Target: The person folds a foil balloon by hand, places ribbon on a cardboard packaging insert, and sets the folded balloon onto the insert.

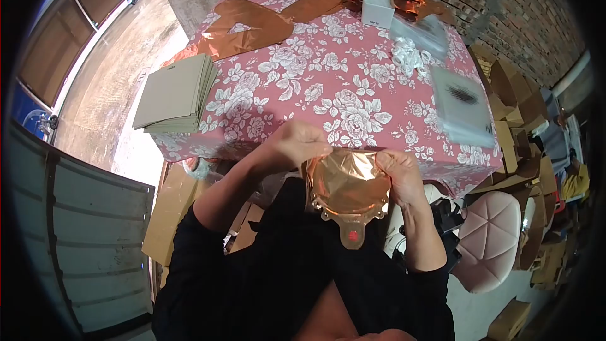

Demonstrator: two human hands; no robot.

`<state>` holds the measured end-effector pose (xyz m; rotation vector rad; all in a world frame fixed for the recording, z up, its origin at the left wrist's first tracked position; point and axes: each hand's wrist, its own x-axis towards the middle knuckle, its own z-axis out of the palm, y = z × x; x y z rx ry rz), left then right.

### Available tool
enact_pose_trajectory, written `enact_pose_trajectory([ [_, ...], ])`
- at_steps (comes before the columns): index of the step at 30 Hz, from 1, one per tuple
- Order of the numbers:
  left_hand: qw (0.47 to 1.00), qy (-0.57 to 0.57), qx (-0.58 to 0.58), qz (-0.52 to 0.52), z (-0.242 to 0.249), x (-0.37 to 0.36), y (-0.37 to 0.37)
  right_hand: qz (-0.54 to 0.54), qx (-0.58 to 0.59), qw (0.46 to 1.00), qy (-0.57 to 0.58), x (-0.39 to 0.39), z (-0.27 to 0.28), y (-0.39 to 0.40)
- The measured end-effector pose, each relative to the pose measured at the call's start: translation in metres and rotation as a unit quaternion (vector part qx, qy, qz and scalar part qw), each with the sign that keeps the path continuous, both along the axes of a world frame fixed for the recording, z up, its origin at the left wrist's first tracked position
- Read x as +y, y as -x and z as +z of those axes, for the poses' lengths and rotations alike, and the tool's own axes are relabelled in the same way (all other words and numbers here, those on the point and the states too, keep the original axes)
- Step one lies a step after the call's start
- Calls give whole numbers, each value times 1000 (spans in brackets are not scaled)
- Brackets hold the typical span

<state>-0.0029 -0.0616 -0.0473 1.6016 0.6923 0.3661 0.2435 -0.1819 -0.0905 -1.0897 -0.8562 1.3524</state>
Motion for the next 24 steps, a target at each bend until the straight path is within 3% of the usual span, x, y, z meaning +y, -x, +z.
enact_pose_trajectory([
  [2, 1000, -7, 1, -3, 8, 8, -3, -8, -1, 1000, -14, 12, 5, -1],
  [4, 987, -149, -19, 52, 16, 13, -8, -11, -26, 999, -22, 24, 15, -7],
  [5, 987, -153, -20, 49, 21, 13, -11, -14, -26, 999, -26, 31, 20, -10],
  [6, 993, 16, -77, 87, 26, 11, -15, -21, -20, 999, -35, 37, 25, -12],
  [7, 966, 184, -131, 122, 30, 9, -18, -28, -14, 999, -43, 43, 30, -13],
  [8, 953, -103, -280, -49, 12, 12, -17, -52, -27, 997, -51, 51, 29, -15],
  [10, 953, -163, -253, -37, 10, 13, -20, -46, -26, 997, -60, 62, 30, -21],
  [12, 925, -305, -226, -31, 10, 17, -25, -30, -15, 997, -62, 71, 38, -25],
  [14, 979, 0, -198, 37, 5, 24, -28, -37, -13, 997, -58, 85, 36, -28],
  [15, 970, 155, -176, 70, 2, 29, -30, -42, -11, 998, -54, 91, 36, -29],
  [17, 975, 110, -181, 63, -2, 40, -34, -31, -7, 998, -45, 100, 43, -34],
  [23, 950, 193, -207, 132, 14, 56, -46, 7, -27, 1000, 2, 128, 43, -49],
  [24, 951, 181, -208, 137, 12, 61, -46, -75, -203, 972, -87, 125, 44, -50],
])
